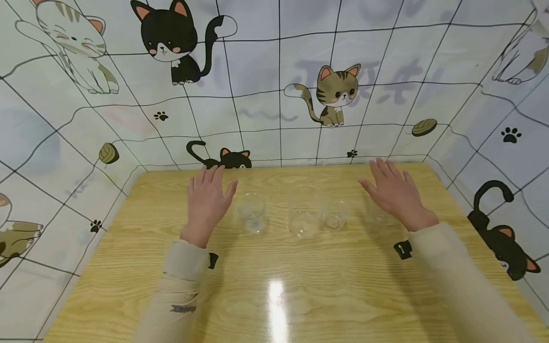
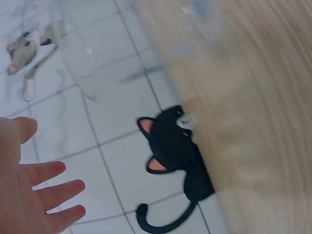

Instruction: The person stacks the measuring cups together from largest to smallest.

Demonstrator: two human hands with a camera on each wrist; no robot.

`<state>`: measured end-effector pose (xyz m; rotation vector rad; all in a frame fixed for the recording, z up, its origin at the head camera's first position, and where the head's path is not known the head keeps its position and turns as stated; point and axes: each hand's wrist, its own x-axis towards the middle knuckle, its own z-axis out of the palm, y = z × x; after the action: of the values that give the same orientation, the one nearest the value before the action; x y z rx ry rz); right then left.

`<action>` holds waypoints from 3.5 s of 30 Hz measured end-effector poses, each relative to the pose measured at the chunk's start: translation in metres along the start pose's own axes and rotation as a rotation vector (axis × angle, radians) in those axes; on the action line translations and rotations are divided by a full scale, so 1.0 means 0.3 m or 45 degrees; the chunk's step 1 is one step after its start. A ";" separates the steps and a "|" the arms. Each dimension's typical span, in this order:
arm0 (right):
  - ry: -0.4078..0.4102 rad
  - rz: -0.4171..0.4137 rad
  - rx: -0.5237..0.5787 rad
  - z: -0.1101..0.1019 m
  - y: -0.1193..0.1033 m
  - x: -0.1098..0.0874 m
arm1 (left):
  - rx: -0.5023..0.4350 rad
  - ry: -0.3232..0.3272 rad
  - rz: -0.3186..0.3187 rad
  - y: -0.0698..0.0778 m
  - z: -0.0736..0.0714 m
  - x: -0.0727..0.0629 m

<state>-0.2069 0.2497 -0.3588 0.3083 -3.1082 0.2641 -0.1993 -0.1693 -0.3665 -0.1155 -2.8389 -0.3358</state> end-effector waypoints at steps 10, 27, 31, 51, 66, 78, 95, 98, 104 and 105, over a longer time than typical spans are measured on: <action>0.253 -0.071 0.390 0.040 -0.088 -0.051 | -0.425 0.299 0.197 0.179 -0.045 -0.059; 0.377 -0.044 1.044 0.176 -0.268 -0.153 | -1.080 -0.042 0.161 0.405 0.107 -0.180; 0.431 -0.081 1.168 0.206 -0.300 -0.150 | -1.229 -0.092 0.052 0.427 0.160 -0.192; 0.239 -0.227 1.412 0.156 -0.391 -0.175 | -1.554 -0.409 -0.043 0.444 0.165 -0.229; 0.069 -0.094 1.384 0.209 -0.389 -0.156 | -1.589 -0.480 0.034 0.404 0.219 -0.214; 0.221 -0.028 1.217 0.289 -0.390 -0.120 | -1.636 -0.509 0.045 0.391 0.248 -0.210; 0.210 0.066 1.079 0.335 -0.433 -0.105 | -1.846 -0.530 0.028 0.355 0.278 -0.205; 0.183 0.065 1.032 0.341 -0.425 -0.113 | -1.874 -0.544 -0.003 0.359 0.280 -0.213; 0.128 -0.033 1.083 0.352 -0.393 -0.108 | -1.878 -0.535 -0.066 0.365 0.304 -0.208; 0.112 -0.041 1.099 0.354 -0.387 -0.107 | -1.871 -0.531 -0.070 0.367 0.305 -0.206</action>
<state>-0.1516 0.1259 -0.4448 0.3209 -2.7003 1.5505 -0.1521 -0.0435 -0.4456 -0.4043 -2.2371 -2.4881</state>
